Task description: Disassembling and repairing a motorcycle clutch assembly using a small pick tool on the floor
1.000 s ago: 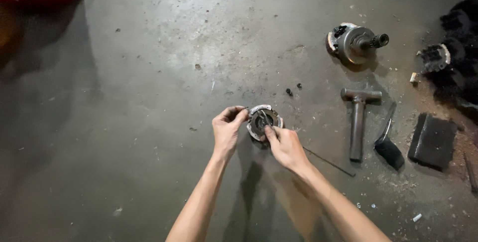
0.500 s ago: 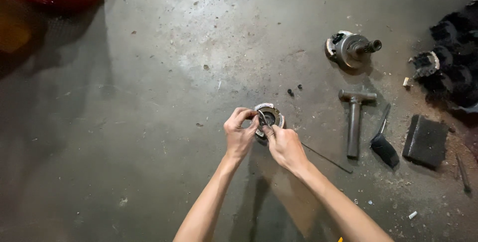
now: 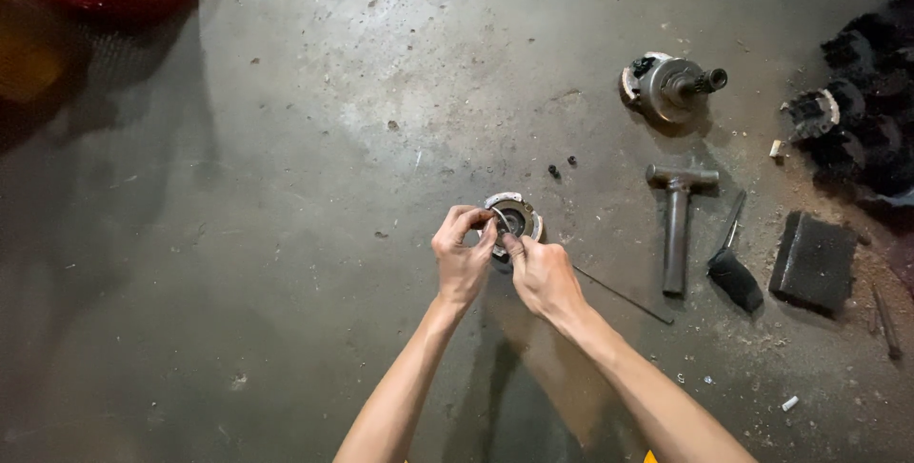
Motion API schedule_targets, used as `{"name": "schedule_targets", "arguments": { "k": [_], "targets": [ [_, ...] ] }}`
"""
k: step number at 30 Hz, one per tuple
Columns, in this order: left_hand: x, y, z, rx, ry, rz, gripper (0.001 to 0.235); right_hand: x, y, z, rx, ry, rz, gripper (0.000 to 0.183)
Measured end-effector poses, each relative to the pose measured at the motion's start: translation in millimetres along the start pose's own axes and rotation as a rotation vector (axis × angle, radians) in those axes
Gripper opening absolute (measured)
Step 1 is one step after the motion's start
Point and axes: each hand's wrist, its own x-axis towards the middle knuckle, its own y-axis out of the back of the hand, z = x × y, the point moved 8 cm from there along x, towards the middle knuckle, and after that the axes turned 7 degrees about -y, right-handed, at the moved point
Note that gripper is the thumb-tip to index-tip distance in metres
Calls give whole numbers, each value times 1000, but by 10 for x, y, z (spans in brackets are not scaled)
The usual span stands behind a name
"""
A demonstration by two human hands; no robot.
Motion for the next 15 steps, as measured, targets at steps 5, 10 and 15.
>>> {"name": "schedule_targets", "arguments": {
  "k": [5,10,15],
  "targets": [
    [-59,10,-7,-1,16,21,14,-40,73,-31,61,-49,15,52],
    [-98,-19,-176,28,-3,8,15,25,-42,103,114,-53,-9,50],
    [-312,-6,-1348,883,-251,-538,37,126,-96,601,209,-262,-95,44]
  ]
}}
